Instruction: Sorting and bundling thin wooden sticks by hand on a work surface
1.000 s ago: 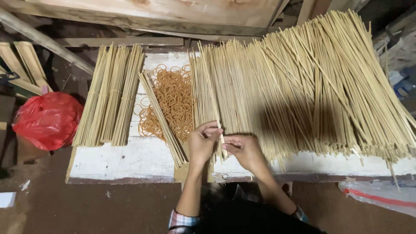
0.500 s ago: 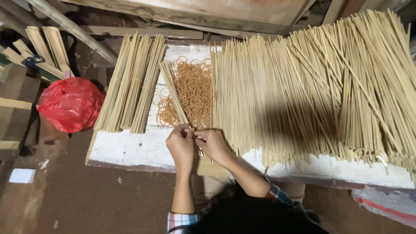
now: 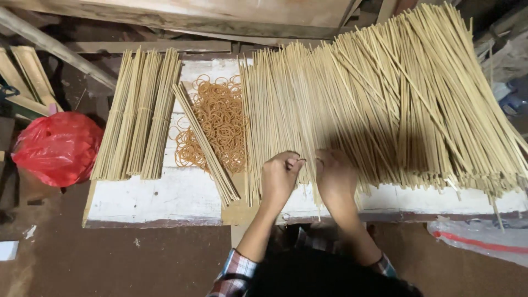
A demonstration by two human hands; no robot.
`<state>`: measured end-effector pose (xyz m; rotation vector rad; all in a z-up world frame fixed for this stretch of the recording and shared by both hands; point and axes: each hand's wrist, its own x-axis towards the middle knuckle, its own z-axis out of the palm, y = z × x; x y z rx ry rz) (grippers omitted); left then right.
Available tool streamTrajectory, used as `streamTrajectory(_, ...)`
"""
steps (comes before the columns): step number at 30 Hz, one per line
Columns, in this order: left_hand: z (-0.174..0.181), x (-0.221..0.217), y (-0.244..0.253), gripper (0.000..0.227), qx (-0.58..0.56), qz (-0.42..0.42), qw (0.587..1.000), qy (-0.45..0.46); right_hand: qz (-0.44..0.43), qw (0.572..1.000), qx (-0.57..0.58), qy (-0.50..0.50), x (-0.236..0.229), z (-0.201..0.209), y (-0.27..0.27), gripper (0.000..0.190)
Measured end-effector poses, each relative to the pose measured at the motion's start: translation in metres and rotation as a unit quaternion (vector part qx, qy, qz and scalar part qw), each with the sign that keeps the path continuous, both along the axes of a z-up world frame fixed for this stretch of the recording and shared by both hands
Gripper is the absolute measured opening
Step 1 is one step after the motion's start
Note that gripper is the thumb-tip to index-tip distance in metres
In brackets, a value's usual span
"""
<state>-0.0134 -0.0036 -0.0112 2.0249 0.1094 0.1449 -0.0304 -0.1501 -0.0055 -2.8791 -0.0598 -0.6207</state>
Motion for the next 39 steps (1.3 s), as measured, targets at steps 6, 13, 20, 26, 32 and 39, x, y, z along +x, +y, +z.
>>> streamTrajectory(6, -0.004, 0.008, -0.02, 0.022, 0.063, -0.046, 0.995, 0.056, -0.031, 0.997, 0.016, 0.068, 0.001, -0.001, -0.012, 0.013)
streamTrajectory(13, 0.009, 0.012, -0.015, 0.026, 0.014, -0.029, 0.994, 0.109, -0.069, 0.992, 0.065, 0.082, 0.019, -0.032, -0.023, 0.014)
streamTrajectory(20, 0.016, 0.01, -0.025, 0.035, 0.059, -0.047, 0.99, 0.117, -0.003, 0.987, 0.156, 0.024, 0.005, -0.005, -0.016, 0.028)
streamTrajectory(26, 0.039, 0.005, -0.002, 0.04, -0.128, -0.037, 0.976, 0.174, 0.022, 0.971, 0.225, 0.081, 0.003, -0.007, -0.017, 0.025)
streamTrajectory(32, -0.019, 0.014, 0.004, 0.038, -0.357, -0.05, 0.914, 0.184, 0.037, 0.91, 0.382, 0.156, 0.003, 0.016, -0.005, 0.026)
streamTrajectory(39, 0.002, 0.003, 0.02, 0.039, -0.367, -0.111, 0.908, 0.166, 0.019, 0.775, 0.596, 0.208, -0.001, 0.036, 0.006, 0.046)
